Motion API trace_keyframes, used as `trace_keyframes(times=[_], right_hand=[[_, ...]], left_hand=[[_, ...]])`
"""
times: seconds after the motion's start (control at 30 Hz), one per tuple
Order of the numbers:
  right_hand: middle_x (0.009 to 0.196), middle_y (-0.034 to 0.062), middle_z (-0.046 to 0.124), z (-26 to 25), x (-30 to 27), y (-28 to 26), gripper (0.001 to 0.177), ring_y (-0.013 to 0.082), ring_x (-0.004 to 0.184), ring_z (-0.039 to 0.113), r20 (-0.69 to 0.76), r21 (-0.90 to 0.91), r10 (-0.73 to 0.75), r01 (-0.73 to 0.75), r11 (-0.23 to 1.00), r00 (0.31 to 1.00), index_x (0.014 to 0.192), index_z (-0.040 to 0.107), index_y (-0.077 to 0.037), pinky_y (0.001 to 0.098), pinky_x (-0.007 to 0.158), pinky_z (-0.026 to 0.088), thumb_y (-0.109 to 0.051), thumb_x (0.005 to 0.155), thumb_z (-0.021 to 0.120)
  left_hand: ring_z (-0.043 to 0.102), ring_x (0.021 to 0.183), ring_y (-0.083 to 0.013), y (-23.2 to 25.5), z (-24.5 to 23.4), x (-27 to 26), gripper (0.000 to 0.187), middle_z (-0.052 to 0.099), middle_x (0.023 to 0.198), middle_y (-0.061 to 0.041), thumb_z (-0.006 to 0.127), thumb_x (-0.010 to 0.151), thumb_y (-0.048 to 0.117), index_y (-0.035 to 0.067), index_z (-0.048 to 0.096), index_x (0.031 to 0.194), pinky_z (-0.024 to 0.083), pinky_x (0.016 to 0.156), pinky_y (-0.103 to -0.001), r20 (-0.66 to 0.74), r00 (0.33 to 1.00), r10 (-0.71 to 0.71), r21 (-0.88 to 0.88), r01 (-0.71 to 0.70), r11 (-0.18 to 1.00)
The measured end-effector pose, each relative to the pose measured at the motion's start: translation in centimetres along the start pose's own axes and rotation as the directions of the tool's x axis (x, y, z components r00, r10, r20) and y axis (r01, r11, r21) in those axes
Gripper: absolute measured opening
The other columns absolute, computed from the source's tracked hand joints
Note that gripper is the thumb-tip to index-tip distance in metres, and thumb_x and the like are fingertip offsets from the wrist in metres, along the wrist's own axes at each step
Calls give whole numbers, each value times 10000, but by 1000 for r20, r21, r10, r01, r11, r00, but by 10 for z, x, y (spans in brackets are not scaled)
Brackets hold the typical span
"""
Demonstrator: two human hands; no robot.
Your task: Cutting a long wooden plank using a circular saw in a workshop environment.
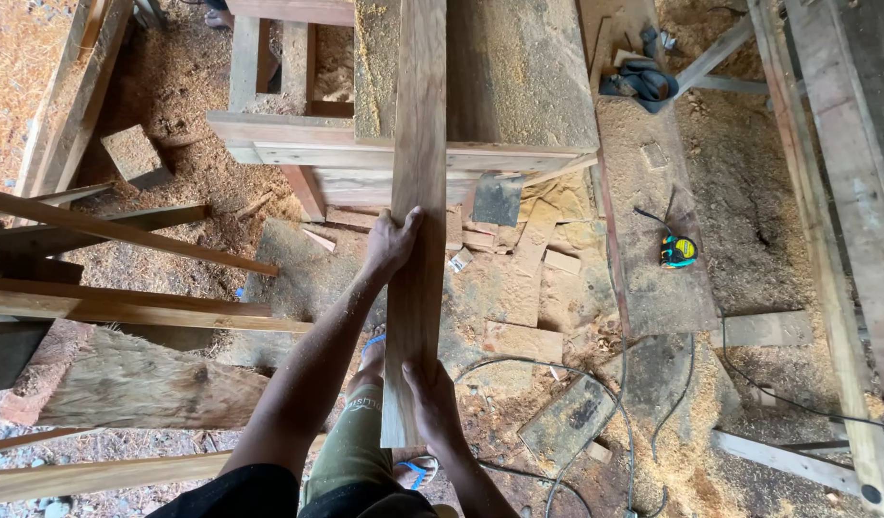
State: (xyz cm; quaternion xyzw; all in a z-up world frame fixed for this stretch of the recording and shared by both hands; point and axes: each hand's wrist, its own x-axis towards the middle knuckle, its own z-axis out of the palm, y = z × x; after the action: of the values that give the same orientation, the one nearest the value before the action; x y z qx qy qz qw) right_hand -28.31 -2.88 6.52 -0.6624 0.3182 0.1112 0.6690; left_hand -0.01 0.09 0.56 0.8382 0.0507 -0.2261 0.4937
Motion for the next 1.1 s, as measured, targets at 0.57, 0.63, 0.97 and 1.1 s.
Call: trace_keyframes(times=[0.57,0.63,0.97,1.1], right_hand=[[991,152,666,-2,16,-3,617,255,941,611,-44,-99,-37,33,995,998,1121,625,29,402,883,515,-558,930,611],[1017,139,677,0,15,-9,607,238,973,623,-56,-74,-16,12,997,998,1124,620,15,384,906,504,-557,919,617],[1037,174,671,0,29,1,590,266,981,650,-37,-122,-3,-1,993,999,1095,609,0,440,913,567,-569,943,578],[1061,138,675,3,29,-3,590,247,1018,649,-33,-72,-6,3,997,999,1122,616,-10,424,946,542,-567,927,596]], left_hand=[[703,1053,-428,8,-1,9,827,679,1118,-323,596,903,701,-67,564,1206,585,878,-498,-41,999,11,-52,-13,999],[705,1056,-441,10,-2,10,834,684,1123,-333,582,907,713,-66,568,1205,582,893,-505,-29,1000,-2,-26,2,1000],[734,983,-391,16,-7,13,857,679,1096,-329,544,931,696,-104,520,1236,633,806,-474,16,999,37,-89,-35,995],[737,995,-395,15,-8,15,851,678,1114,-327,547,928,688,-95,511,1259,639,806,-474,27,999,21,-91,-19,996]])
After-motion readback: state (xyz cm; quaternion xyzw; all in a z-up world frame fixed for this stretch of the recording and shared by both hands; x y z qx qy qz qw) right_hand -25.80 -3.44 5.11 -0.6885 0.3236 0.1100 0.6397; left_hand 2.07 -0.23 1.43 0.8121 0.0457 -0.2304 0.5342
